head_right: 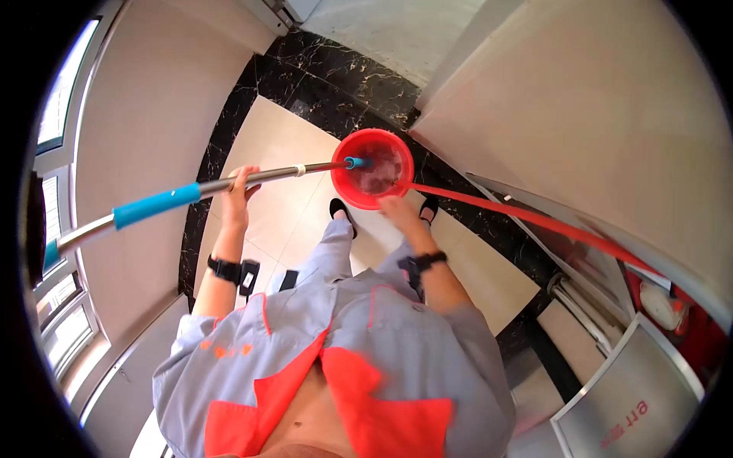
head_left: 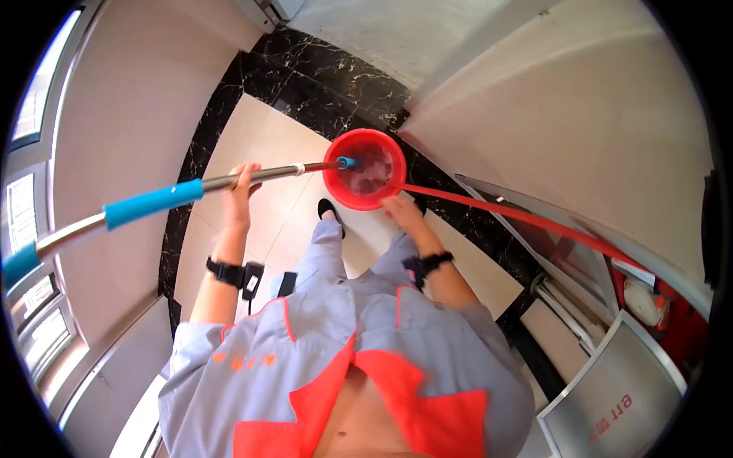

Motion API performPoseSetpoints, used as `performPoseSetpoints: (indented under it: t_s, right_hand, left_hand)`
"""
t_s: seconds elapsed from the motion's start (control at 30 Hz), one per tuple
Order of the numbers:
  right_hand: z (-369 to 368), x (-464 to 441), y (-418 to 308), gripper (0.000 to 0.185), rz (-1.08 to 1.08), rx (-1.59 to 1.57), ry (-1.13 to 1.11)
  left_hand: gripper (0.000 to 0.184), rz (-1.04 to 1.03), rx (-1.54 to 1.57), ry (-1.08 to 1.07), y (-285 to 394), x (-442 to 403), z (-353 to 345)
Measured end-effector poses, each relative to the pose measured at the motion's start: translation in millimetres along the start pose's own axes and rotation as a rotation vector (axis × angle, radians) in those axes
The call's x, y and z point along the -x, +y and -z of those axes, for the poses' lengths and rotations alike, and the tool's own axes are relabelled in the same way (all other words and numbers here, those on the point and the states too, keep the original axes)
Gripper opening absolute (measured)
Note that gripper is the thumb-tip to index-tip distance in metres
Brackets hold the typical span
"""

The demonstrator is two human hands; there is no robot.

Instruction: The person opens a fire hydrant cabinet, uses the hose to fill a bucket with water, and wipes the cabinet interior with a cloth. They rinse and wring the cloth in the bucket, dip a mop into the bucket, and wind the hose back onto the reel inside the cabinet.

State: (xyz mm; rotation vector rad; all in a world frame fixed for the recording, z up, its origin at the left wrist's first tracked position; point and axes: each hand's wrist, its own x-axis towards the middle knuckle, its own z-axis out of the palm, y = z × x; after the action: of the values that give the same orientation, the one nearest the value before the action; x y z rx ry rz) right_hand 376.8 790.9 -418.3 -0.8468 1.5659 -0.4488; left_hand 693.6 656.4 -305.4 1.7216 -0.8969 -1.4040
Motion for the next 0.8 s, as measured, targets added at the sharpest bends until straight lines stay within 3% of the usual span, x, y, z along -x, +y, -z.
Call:
performPoseSetpoints:
  t_s: [0.03, 0.1, 0.2, 0.23, 0.3, 0.4, 0.43, 0.53, 0.6, 0.67, 0.77, 0.8]
  right_hand:
    - [-33, -39, 20, 0.041, 0.033, -0.206, -0.173]
    - [-76, -68, -21, 0.050, -0.296, -0.296, -0.253]
    - [-150, -107, -29, 0.066, -0.469, -0.681, -0.422]
    - [-170, -117, -31, 0.060, -0.491, -0.835, -0.426]
    - [-205, -127, -29, 0.042, -0.551, -1.084, -0.374]
    - [-242, -141, -24, 0.023, -0.632, -1.211, -0.294]
    - [-251, -145, -21, 0.022, -0.624, -1.183, -0.317]
    - [-270, -142, -12, 0.021, -0.574, -1.150, -0.351]
    - [-273, -130, -6, 0.021, -0.531, -1.149, -0.388]
    - [-280, -122, 5, 0.021, -0.547, -1.109, -0.425]
    - [-267, -108, 15, 0.022, -0.561, -1.109, -0.561]
    - [-263, -104, 19, 0.023, -0.566, -1.114, -0.598]
  left_hand:
    - [0.028, 0.002, -0.003, -0.004, -3, 7, 8]
    - [0.028, 0.025, -0.027, -0.019, -9, 25, 23]
    - [0.032, 0.028, -0.052, -0.091, -15, 55, 40]
    - [0.037, 0.031, -0.064, -0.081, -26, 62, 48]
    - [0.048, 0.247, 0.146, -0.020, -24, 82, 45]
    - [0.051, 0.740, 0.286, -0.447, -36, 80, 74]
    - [0.049, 0.709, 0.123, -0.443, -25, 80, 58]
    - [0.044, 0.251, -0.157, -0.412, -36, 47, 22]
    - [0.039, -0.001, -0.608, -0.387, -68, 1, 6]
    - [0.041, -0.082, -1.044, -0.380, -116, -33, -5]
    - [0.045, 0.412, -1.533, -0.588, -168, -57, -19]
    - [0.046, 0.445, -1.489, -0.580, -189, -57, -17]
